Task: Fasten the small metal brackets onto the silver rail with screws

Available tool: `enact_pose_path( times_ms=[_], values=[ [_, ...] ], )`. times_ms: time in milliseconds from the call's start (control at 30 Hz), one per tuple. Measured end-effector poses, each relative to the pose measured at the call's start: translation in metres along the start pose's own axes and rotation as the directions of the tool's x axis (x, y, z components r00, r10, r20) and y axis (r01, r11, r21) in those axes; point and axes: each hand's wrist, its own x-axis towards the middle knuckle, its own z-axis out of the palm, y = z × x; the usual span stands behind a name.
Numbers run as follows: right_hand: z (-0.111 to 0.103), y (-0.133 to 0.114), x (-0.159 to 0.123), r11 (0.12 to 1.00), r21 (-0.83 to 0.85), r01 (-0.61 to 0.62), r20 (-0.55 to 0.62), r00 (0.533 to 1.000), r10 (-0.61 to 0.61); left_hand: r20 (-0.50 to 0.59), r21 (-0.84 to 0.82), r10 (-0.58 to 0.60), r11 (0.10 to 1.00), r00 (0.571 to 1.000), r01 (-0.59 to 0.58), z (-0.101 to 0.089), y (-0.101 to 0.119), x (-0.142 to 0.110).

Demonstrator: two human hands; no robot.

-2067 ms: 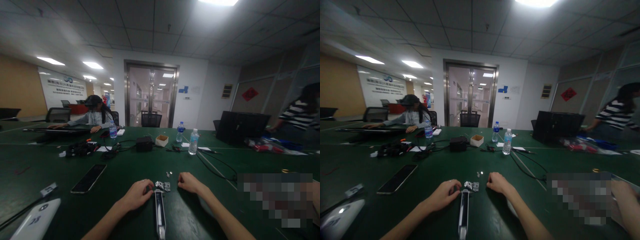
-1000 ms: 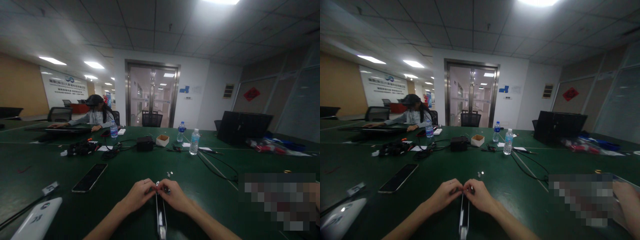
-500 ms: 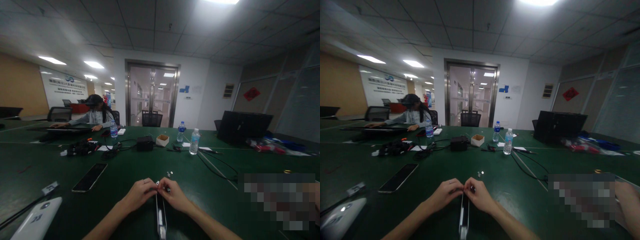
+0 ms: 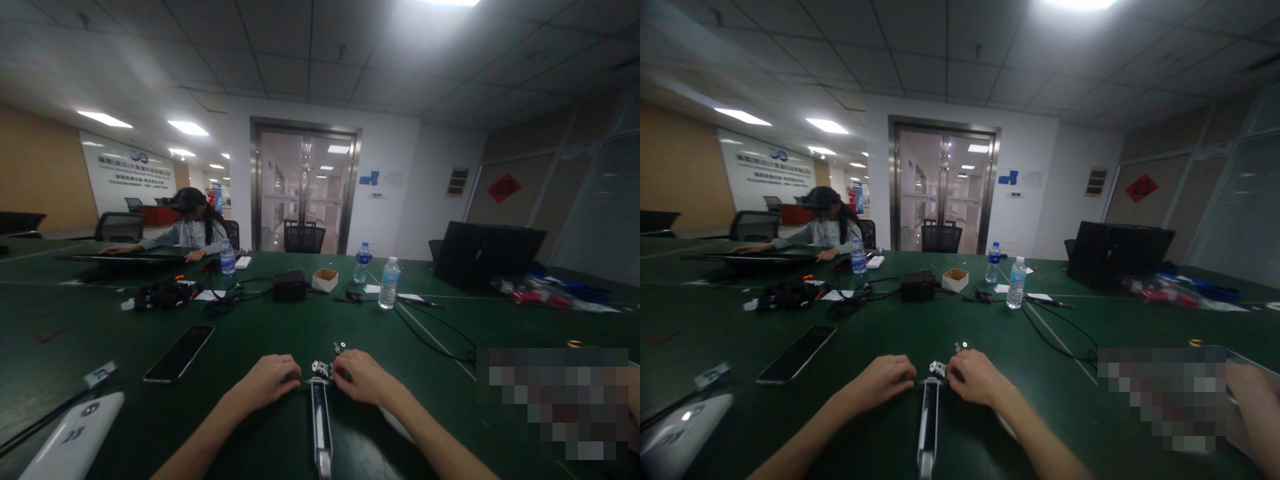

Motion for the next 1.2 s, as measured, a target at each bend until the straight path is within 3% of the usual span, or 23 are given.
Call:
enact_pose_path(
  times_ms=[233,433,1200],
  values=[
    [0.003,-0.002,-0.001,0.999,0.026,0.037,0.079,0.996,-0.039,0.003,-0.017,0.001,1.0,1.0,-0.001,0.003,0.004,0.001],
    [0.002,-0.005,-0.001,0.997,0.076,-0.002,0.095,0.995,-0.006,-0.004,-0.049,0.01,0.999,1.0,-0.01,0.006,0.005,0.002],
    [0.005,-0.002,0.0,0.996,0.085,0.015,0.076,0.997,-0.021,-0.015,-0.101,-0.022,0.995,1.0,0.02,0.016,0.005,0.005]
  ],
)
